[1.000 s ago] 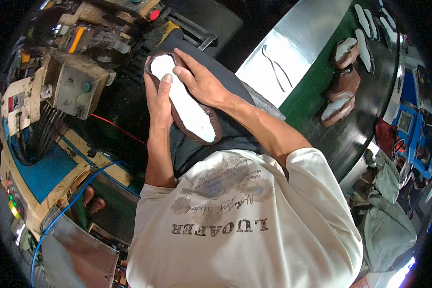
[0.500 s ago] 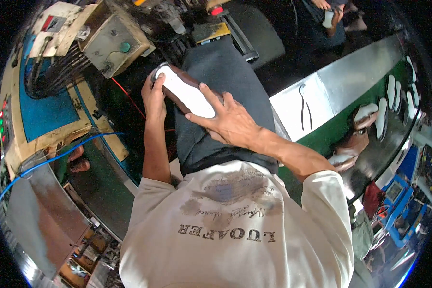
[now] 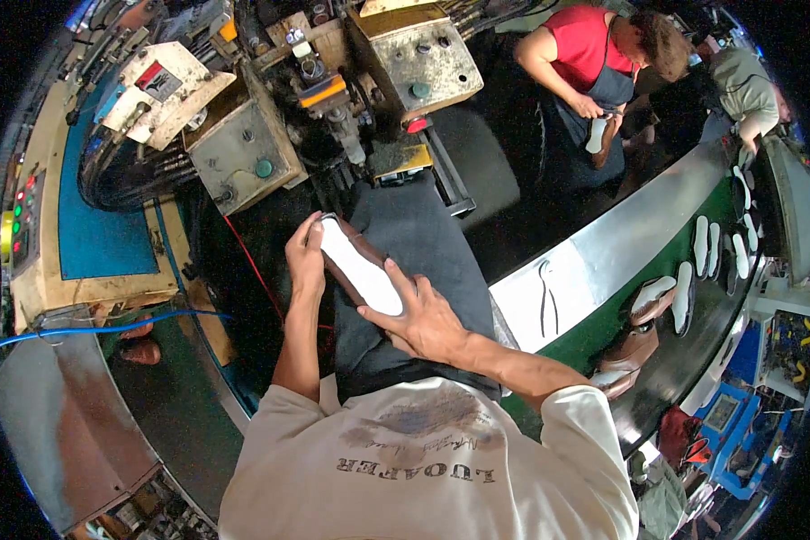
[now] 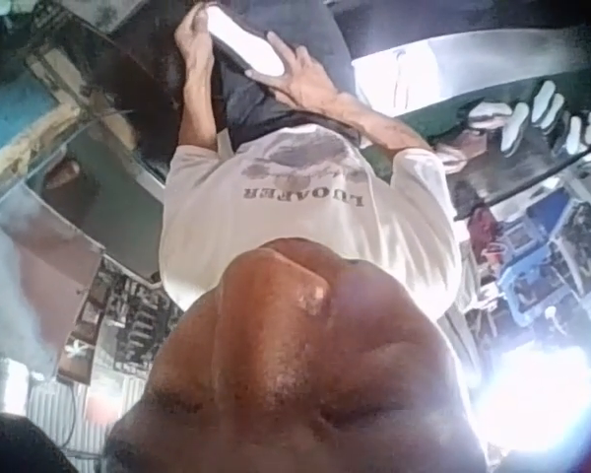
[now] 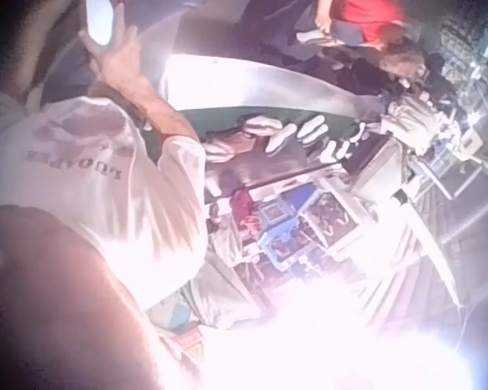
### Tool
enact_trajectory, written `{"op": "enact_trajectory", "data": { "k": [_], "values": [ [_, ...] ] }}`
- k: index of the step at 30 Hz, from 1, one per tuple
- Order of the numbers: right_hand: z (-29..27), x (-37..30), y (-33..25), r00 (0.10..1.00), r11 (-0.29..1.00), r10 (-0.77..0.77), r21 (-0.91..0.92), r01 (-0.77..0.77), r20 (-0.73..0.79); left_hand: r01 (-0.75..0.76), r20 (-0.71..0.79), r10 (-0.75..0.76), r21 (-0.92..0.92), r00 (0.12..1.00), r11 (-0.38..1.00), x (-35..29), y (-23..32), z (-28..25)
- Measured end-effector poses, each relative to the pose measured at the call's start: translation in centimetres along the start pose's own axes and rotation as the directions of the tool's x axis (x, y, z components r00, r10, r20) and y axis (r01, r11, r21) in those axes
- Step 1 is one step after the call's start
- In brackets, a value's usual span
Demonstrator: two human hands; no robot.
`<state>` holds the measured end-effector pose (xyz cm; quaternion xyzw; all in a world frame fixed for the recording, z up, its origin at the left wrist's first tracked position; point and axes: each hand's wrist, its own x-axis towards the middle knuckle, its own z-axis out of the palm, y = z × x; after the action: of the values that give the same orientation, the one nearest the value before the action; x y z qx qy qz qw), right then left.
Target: The recorder performs shoe lasting by pulling the upper material over the last and securing it using specialized machinery and hand tools.
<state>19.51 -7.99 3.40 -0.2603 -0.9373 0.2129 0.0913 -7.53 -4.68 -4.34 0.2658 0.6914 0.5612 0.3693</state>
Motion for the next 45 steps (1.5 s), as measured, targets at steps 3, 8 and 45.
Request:
{"op": "enact_trajectory", "data": {
  "k": [3, 8, 45],
  "values": [
    [0.2, 0.1, -0.4, 1.000, 1.000, 0.022, -0.007, -0.022, 0.019, 0.121, 0.058, -0.107, -0.325, 0.993, 0.938, -0.2, 0.1, -0.3],
    [1.5, 0.3, -1.2, 0.999, 0.996, 0.038, -0.082, -0.037, 0.010, -0.038, 0.092, 0.048, -0.108, 0.995, 0.993, -0.8, -0.4, -1.0],
    [-11.4, 33.7, 8.4, 0.874, 0.932, 0.081, -0.275, -0.237, -0.480, -0.471, 0.293, 0.383, 0.690, 0.876, 0.549, 5.9, -5.8, 4.2]
  ]
}}
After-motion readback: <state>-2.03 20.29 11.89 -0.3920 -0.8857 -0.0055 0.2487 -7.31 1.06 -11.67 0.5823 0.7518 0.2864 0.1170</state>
